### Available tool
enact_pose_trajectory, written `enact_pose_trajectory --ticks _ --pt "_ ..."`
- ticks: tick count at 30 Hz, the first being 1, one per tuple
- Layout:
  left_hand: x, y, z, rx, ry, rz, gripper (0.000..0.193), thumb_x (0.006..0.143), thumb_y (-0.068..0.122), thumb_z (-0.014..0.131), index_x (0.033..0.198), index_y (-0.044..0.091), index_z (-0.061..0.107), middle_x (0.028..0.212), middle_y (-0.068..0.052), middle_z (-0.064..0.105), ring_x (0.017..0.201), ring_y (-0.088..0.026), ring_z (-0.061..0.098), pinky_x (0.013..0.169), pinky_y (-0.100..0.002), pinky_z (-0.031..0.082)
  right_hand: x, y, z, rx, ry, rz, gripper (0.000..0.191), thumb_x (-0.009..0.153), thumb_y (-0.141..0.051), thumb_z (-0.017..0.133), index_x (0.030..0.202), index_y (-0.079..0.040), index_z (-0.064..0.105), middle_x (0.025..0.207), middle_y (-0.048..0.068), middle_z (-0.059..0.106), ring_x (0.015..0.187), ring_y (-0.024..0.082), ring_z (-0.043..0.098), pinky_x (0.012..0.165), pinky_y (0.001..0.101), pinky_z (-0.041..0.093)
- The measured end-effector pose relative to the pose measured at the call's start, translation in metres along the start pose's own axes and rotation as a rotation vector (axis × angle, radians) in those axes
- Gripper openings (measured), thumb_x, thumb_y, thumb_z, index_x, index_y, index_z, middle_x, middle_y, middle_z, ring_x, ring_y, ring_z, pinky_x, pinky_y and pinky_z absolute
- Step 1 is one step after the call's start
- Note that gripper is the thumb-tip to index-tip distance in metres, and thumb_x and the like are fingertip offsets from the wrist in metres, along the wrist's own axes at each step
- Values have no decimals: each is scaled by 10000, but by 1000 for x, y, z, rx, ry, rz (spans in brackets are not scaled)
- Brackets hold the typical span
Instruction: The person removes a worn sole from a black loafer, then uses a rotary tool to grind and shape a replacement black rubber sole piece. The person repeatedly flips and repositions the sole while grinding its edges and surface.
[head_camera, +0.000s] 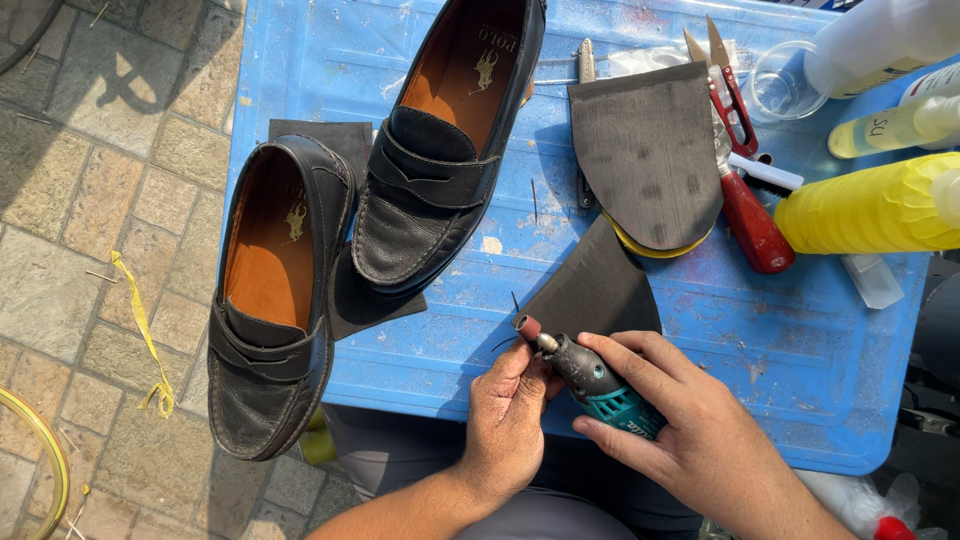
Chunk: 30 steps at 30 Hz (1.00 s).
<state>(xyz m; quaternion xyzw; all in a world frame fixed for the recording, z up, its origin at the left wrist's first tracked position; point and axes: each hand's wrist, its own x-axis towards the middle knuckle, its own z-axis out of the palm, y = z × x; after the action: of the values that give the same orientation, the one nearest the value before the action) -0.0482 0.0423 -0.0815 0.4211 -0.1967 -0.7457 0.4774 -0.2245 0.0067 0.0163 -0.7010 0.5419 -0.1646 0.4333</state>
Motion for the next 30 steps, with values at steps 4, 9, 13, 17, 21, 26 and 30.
enact_pose_trajectory --ticks 4,9,13,17,21,26,30 --pt "-2 -1 -4 103 -85 80 315 1143 172 440 1282 -64 597 1195 -129 664 1144 -169 669 1034 -342 575 1 -2 0 -54 45 78 727 735 -302 851 1398 -154 591 1189 61 670 980 230 737 768 330 597" --pt "1 -1 -5 -141 -93 21 389 1094 156 472 1453 10 497 1285 -96 597 1189 -155 601 1059 -336 500 0 -1 2 -30 8 -31 737 779 -327 856 1436 -135 582 1257 77 659 1006 234 722 795 319 578" --pt "4 17 0 -3 -92 20 498 1023 151 570 1500 58 458 1319 -75 577 1205 -164 522 1073 -343 439 -3 6 -3 82 62 43 709 719 -249 868 1364 -104 611 1157 76 717 990 206 749 802 323 587" --pt "4 35 10 178 -170 81 453 1058 213 538 1481 60 488 1358 -65 572 1335 -187 544 1166 -365 453 -7 17 -10 230 107 6 694 728 -203 869 1358 -49 622 1173 109 763 1059 204 755 881 334 574" --pt "2 36 16 297 -173 208 427 1084 220 514 1455 9 534 1386 -73 581 1350 -194 553 1191 -370 458 -11 25 -6 312 144 13 708 747 -201 857 1384 -30 600 1162 126 780 1037 205 772 874 322 590" --pt "13 43 -1 -11 -142 68 465 1062 149 545 1475 -63 525 1392 -240 592 1364 -284 544 1196 -420 411 -9 26 -8 177 202 183 708 728 -218 845 1379 -64 615 1065 116 770 943 193 763 815 315 581" --pt "25 54 -8 -106 -167 94 695 907 29 562 1572 7 360 1613 -195 424 1484 -266 423 1259 -425 329 -3 24 -6 138 213 129 682 764 -224 828 1384 -54 601 1131 123 766 1026 190 750 849 317 570"
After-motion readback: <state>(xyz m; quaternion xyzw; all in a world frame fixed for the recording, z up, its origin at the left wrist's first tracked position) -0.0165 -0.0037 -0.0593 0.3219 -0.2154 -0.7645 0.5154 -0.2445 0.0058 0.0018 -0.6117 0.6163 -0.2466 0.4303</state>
